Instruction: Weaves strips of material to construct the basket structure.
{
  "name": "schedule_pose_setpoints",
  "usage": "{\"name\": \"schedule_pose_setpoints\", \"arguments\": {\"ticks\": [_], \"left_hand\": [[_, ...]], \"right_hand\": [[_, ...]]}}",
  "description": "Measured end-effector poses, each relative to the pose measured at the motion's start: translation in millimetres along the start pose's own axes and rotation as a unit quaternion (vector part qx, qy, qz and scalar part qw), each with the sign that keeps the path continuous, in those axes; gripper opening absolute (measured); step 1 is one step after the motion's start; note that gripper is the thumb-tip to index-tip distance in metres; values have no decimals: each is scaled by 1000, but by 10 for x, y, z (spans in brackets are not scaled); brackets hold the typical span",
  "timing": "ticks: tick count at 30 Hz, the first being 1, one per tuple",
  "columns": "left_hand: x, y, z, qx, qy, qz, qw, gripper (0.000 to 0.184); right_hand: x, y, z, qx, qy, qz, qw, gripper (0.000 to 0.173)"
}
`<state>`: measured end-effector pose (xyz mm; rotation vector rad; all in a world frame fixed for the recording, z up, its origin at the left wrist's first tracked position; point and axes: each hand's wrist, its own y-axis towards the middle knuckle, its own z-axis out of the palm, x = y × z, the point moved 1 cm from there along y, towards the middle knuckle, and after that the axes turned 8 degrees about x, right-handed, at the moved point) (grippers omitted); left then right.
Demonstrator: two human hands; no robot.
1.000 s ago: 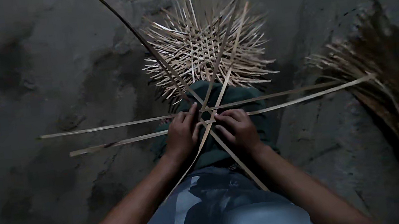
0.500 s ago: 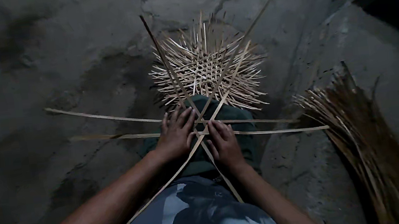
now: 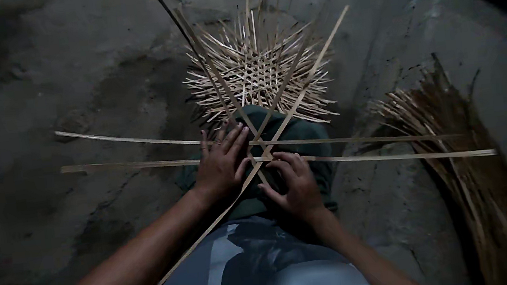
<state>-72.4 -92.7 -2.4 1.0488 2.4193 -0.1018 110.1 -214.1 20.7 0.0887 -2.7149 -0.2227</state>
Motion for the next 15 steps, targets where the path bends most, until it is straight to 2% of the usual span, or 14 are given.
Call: {"name": "schedule_pose_setpoints", "arguments": {"ticks": [5, 15], "left_hand": [[7, -126, -7, -82, -28, 5, 996, 47], [7, -103, -39, -70, -21, -25, 997, 43]], "right_hand": [[17, -98, 102, 0, -8, -11, 1000, 35], [-81, -38, 119, -1, 16, -26, 1000, 32]]}}
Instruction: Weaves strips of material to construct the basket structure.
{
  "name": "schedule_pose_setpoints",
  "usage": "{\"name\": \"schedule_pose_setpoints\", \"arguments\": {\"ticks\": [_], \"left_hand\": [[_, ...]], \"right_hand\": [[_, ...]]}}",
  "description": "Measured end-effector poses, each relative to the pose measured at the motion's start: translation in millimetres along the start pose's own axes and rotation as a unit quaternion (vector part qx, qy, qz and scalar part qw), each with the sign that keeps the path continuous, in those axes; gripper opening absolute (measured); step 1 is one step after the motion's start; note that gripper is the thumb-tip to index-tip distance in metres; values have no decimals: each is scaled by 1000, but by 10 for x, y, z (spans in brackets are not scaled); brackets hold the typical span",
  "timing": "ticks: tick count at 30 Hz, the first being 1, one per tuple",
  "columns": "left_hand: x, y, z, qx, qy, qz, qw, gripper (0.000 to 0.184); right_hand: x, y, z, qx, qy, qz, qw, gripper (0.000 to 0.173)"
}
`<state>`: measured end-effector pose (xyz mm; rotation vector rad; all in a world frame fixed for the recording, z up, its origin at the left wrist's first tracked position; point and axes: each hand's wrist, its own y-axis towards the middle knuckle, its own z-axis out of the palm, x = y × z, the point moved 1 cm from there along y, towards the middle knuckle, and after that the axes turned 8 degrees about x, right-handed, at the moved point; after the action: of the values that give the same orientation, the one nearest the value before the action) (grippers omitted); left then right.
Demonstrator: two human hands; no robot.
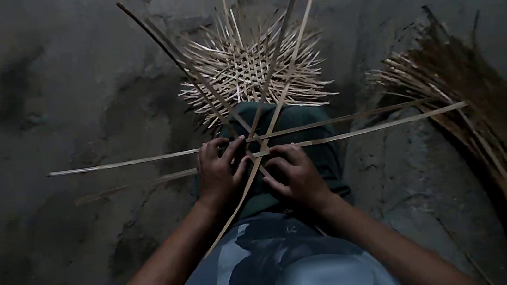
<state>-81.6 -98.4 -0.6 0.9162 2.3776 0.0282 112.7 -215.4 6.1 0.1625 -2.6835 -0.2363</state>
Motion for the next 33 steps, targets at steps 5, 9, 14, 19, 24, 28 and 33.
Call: {"name": "schedule_pose_setpoints", "arguments": {"ticks": [5, 9, 14, 19, 24, 28, 33], "left_hand": [[-96, 206, -187, 8, 30, -23, 999, 51], [-388, 642, -237, 150, -38, 21, 988, 49], [-749, 1165, 76, 337, -58, 21, 939, 54], [-745, 1417, 318, 390, -53, -48, 918, 65], [-737, 1386, 477, 325, -36, -36, 944, 73], [-739, 1347, 527, 291, -4, -2, 957, 72], [-752, 1232, 443, 282, 21, -9, 959, 70]], "right_hand": [[-5, -93, -186, -33, 19, -8, 999, 29], [-148, -102, -54, 17, 53, -25, 998, 27], [-323, 41, 15, -9, 45, -49, 998, 16], [-466, 84, 14, -12, 36, -42, 998, 16], [-499, 126, -124, 38, 74, -37, 996, 20], [-816, -62, -641, -154, 69, -68, 983, 37], [-1704, -887, -1794, -343, -106, 197, 912, 41]]}}
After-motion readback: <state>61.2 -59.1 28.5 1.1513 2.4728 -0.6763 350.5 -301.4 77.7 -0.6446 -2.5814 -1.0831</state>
